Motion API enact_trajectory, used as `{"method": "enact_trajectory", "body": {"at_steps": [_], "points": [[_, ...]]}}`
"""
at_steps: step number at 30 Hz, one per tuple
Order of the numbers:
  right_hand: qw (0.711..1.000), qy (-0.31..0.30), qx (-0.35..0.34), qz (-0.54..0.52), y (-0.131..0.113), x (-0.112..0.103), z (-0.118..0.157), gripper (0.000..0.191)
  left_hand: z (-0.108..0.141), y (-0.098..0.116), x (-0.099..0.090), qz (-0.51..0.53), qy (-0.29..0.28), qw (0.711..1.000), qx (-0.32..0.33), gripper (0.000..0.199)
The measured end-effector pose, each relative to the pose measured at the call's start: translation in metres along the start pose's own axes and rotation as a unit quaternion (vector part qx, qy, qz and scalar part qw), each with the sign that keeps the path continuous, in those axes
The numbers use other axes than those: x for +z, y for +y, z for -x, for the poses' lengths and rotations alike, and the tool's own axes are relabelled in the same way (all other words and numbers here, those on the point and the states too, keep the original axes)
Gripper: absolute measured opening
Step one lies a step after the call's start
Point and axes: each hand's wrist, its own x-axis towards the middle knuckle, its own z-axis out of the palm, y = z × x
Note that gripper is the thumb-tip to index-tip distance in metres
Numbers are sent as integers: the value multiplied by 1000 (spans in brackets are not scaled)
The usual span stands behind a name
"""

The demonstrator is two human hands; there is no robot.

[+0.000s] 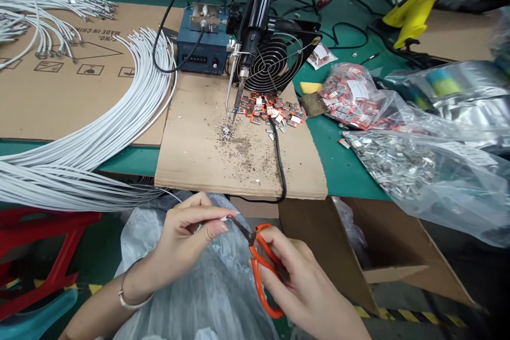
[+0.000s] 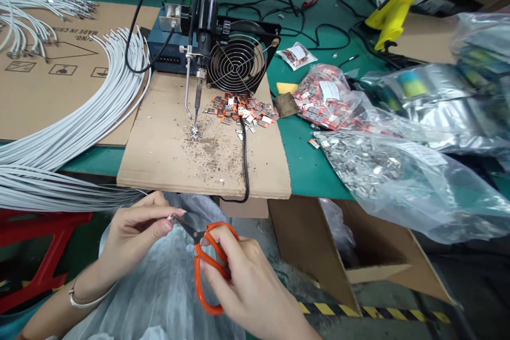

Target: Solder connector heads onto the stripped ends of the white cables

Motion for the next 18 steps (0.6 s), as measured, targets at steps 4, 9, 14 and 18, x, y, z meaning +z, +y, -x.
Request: {"method": "enact_trajectory", "body": {"at_steps": [4,9,14,18], "points": [[1000,-10,1,8,1,-1,1,15,0,-2,0,-8,-9,1000,15,24],[1000,-14,1,8,1,-3,0,13,2,-4,1,-9,-12,1000,24,27],[1000,-6,-18,14,3,-4,0,12,2,-3,-1,7,-30,1000,4,25],[999,2,-25,22,4,-4,1,11,1,-3,-1,27,-43,999,-9,25]]}}
